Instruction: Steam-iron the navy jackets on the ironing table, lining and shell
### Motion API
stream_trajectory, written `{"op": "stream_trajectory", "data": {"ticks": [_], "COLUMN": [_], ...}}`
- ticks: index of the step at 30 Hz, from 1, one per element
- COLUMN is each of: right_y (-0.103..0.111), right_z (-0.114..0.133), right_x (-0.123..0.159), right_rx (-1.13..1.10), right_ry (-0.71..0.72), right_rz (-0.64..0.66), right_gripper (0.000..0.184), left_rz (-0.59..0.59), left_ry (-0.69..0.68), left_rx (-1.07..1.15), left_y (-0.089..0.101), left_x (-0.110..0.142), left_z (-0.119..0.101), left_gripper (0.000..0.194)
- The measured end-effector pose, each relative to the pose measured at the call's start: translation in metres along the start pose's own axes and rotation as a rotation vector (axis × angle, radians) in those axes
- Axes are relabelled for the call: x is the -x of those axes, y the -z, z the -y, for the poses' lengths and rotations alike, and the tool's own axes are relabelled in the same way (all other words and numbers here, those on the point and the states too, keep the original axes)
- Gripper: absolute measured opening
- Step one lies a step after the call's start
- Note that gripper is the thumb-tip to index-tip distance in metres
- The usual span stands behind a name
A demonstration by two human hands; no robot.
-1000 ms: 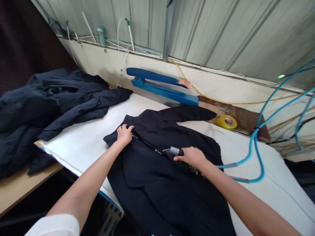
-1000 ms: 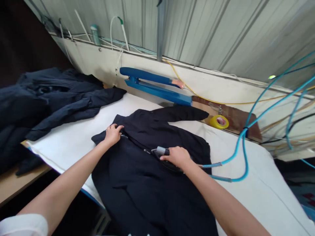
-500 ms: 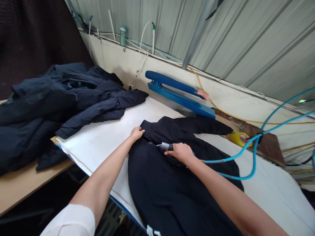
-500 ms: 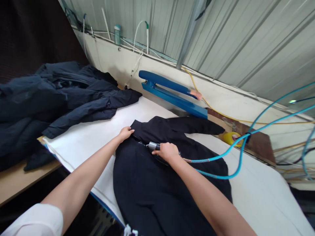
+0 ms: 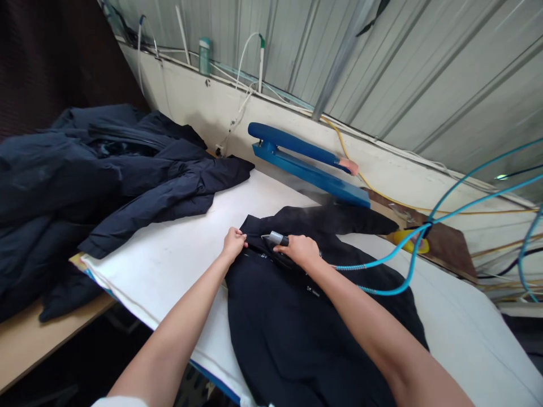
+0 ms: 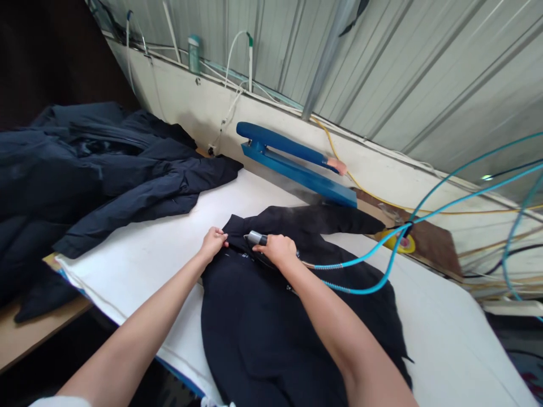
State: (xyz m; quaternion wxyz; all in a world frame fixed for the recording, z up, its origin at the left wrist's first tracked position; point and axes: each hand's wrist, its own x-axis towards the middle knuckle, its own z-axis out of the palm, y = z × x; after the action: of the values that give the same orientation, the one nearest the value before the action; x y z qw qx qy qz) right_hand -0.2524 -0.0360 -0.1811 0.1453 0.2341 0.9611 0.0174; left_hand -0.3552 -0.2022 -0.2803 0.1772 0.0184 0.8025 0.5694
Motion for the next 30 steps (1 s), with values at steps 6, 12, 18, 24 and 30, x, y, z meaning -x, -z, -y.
{"op": "stream_trajectory", "data": {"ticks": [6, 12, 18, 24, 30], "right_y": [0.021, 0.024, 0.022, 0.038, 0.039], "right_z": [-0.017, -0.008, 0.034, 0.015, 0.009], "right_x": [-0.019, -0.001, -0.034, -0.082, -0.067], "right_rx": [-0.005, 0.004, -0.055, -0.105, -0.098], "right_ry": [-0.198, -0.073, -0.081, -0.29, -0.095], "right_rz": [-0.023, -0.004, -0.006, -0.021, 0.058], "right_gripper": [0.068, 0.073, 0.071, 0.07, 0.076], "left_rz": [-0.024, 0.046, 0.097, 0.203, 0.247], "left_ry": [-0.075, -0.072, -0.126, -0.16, -0.214], "left_rx": [-0.071, -0.121, 0.051, 0.352, 0.272], "left_y": [0.003, -0.003, 0.0, 0.002, -0.002], "left_x": [0.002, -0.001, 0.011, 0.017, 0.013], "left_z": [-0.003, 0.004, 0.012, 0.018, 0.021], "left_gripper": [0.009, 0.006, 0.005, 0.014, 0.014]}}
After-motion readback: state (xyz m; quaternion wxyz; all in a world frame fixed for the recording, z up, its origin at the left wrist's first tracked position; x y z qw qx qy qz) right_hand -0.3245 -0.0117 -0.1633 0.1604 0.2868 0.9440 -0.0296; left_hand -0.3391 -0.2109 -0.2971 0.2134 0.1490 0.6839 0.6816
